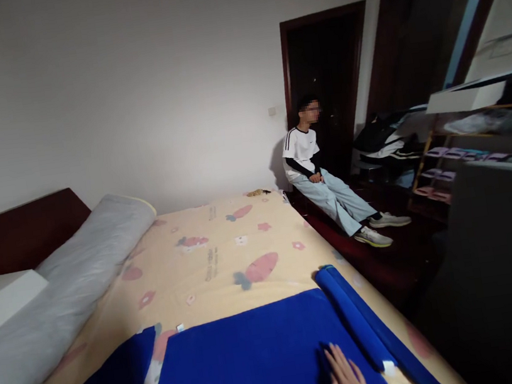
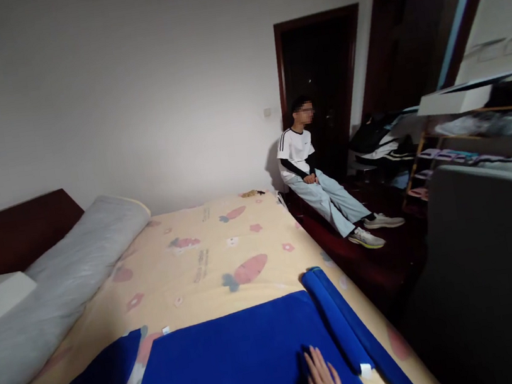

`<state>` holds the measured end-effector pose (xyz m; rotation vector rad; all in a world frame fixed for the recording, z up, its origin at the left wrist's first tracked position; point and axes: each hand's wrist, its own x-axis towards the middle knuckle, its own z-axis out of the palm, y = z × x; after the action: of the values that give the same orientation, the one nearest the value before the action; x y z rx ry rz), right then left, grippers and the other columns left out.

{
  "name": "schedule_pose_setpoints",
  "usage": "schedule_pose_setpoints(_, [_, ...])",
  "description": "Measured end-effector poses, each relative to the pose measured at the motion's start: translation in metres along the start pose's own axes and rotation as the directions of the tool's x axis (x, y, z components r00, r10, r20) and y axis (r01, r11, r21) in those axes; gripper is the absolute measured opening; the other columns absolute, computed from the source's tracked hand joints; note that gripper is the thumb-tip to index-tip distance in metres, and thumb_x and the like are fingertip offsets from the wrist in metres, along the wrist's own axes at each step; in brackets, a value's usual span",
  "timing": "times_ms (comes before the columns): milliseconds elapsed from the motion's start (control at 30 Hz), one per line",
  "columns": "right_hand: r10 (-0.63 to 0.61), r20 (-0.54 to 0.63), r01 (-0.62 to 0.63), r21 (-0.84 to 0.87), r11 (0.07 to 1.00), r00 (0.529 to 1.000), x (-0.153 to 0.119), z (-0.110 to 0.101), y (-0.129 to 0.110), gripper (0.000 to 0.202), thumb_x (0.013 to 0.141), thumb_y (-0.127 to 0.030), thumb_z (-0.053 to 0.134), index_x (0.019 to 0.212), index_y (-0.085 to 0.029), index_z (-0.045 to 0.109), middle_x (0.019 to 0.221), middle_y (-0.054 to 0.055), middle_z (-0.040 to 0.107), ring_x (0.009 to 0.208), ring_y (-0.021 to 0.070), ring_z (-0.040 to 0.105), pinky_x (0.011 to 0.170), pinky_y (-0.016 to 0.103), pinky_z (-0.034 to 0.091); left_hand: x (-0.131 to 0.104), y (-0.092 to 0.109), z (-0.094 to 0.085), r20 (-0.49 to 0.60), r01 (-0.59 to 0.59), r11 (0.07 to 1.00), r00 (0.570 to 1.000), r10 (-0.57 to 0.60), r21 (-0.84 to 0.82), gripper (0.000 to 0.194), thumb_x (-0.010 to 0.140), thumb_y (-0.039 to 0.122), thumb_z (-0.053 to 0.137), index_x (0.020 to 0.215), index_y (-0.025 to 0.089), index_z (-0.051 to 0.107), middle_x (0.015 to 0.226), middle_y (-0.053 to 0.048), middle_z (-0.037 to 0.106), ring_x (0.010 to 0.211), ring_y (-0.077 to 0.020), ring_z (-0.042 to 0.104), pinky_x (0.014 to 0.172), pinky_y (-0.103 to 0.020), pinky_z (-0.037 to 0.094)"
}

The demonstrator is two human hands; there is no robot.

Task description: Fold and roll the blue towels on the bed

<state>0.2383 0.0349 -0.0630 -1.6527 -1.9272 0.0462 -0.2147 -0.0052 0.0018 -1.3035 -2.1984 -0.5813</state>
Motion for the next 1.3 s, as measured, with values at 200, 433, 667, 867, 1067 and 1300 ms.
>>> schedule_pose_setpoints(200, [-0.247,0.191,0.225,0.126,0.966,0.950,0.040,0.028,-0.116,0.061,0.091,-0.015,0.035,0.150,-0.028,0.030,0.155,0.002,0.029,0.142,0.0227,0.032,0.113,0.044,0.034,-0.032,0.121,0.003,0.353,-0.360,0.919,0.849,0.394,-0.160,0.055,0.091,0.027,0.027,0.145,0.029,0.035,0.154,0.001,0.037,0.144,-0.0185,0.031,0.114,-0.044,0.030])
schedule_pose_setpoints(433, [-0.314,0.280,0.291,0.121,0.949,0.907,0.031,0.062,-0.119,0.071,0.082,-0.010,0.042,0.150,-0.028,0.030,0.152,0.001,0.032,0.138,0.0246,0.039,0.112,0.044,0.038,-0.085,0.175,0.016,0.620,-0.307,0.876,0.621,0.480,-0.371,0.055,0.094,0.030,0.030,0.147,0.031,0.017,0.157,0.002,0.024,0.144,-0.0230,0.029,0.117,-0.049,0.028])
schedule_pose_setpoints(667, [-0.326,0.260,0.310,0.101,0.945,0.909,0.027,0.056,-0.115,0.070,0.087,-0.016,0.045,0.151,-0.031,0.022,0.155,0.001,0.027,0.140,0.0255,0.036,0.113,0.046,0.034,-0.078,0.160,0.015,0.599,-0.318,0.849,0.604,0.525,-0.422,0.054,0.096,0.034,0.027,0.147,0.034,0.010,0.158,0.006,0.019,0.146,-0.0191,0.025,0.119,-0.046,0.026])
schedule_pose_setpoints(867, [-0.180,0.279,0.161,0.090,0.983,0.943,0.030,0.037,-0.095,0.052,0.099,-0.045,0.035,0.149,-0.031,0.032,0.154,0.002,0.032,0.141,0.0260,0.034,0.114,0.049,0.031,-0.069,0.137,0.008,0.546,-0.337,0.850,0.657,0.521,-0.405,0.054,0.096,0.037,0.032,0.147,0.038,0.016,0.157,0.006,0.025,0.145,-0.0186,0.029,0.118,-0.044,0.029])
schedule_pose_setpoints(1067, [0.071,0.181,-0.059,-0.073,0.996,0.981,0.007,0.001,-0.011,0.057,0.097,-0.052,0.032,0.148,-0.027,0.036,0.155,0.004,0.033,0.142,0.0270,0.031,0.114,0.053,0.028,-0.049,0.057,0.009,0.537,-0.139,0.986,0.828,0.164,-0.086,0.052,0.096,0.040,0.026,0.146,0.032,0.031,0.156,0.001,0.032,0.143,-0.0206,0.033,0.115,-0.050,0.030])
schedule_pose_setpoints(1300, [0.095,0.106,-0.081,-0.128,0.988,0.990,-0.002,-0.006,0.001,0.061,0.096,-0.053,0.031,0.148,-0.023,0.038,0.156,0.007,0.031,0.143,0.0285,0.030,0.115,0.054,0.028,-0.045,0.060,0.002,0.488,-0.198,0.979,0.851,0.195,-0.046,0.054,0.094,0.038,0.029,0.147,0.029,0.033,0.157,-0.002,0.030,0.144,-0.0222,0.031,0.112,-0.051,0.031])
